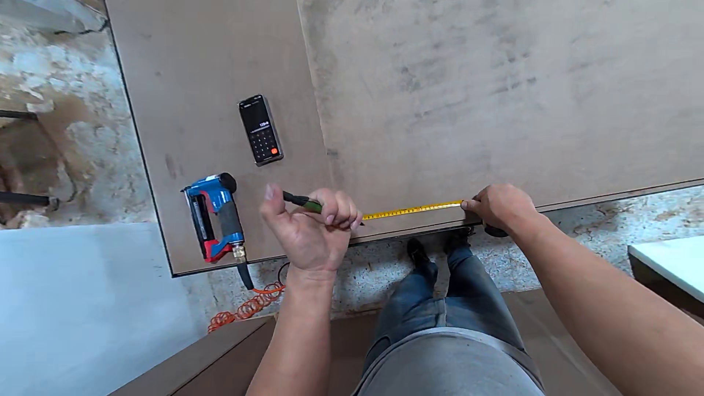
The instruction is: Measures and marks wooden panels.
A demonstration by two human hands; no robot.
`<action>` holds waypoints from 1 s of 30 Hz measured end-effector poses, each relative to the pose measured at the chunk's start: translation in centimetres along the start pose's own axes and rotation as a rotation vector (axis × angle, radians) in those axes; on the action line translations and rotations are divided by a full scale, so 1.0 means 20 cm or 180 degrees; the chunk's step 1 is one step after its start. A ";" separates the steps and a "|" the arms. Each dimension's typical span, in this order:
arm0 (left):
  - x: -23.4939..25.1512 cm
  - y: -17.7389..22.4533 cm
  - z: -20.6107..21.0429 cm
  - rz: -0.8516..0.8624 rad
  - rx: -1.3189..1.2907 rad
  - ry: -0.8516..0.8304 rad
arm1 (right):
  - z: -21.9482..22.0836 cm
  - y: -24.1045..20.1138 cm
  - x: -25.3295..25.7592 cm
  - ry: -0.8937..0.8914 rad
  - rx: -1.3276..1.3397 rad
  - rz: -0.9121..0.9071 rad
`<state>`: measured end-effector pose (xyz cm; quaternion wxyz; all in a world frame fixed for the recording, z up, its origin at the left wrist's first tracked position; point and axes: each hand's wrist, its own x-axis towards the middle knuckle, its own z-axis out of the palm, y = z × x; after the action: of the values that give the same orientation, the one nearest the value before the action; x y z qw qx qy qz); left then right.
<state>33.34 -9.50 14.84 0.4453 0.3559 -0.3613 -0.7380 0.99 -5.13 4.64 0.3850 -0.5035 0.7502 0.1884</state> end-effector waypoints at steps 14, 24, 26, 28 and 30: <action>0.09 -0.22 -0.12 -0.0055 0.0496 -0.0275 | 0.00 0.00 0.00 0.0010 0.0053 0.0007; 0.13 -0.57 -0.14 -0.0419 0.1841 0.0019 | 0.00 0.00 0.00 -0.0028 0.0006 0.0046; 0.15 -0.60 -0.11 -0.0295 0.2201 0.0139 | -0.01 -0.01 0.00 -0.0032 -0.0031 0.0062; 0.15 -0.61 -0.09 -0.0485 0.2168 -0.0020 | -0.01 -0.01 0.00 -0.0052 -0.0042 0.0064; 0.16 -0.63 -0.08 -0.0635 0.2142 -0.0209 | -0.01 -0.01 0.00 -0.0053 -0.0018 0.0070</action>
<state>28.58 -8.43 2.75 0.2169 0.4923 -0.5618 -0.6285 1.07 -5.34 4.82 0.3877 -0.4946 0.7519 0.1989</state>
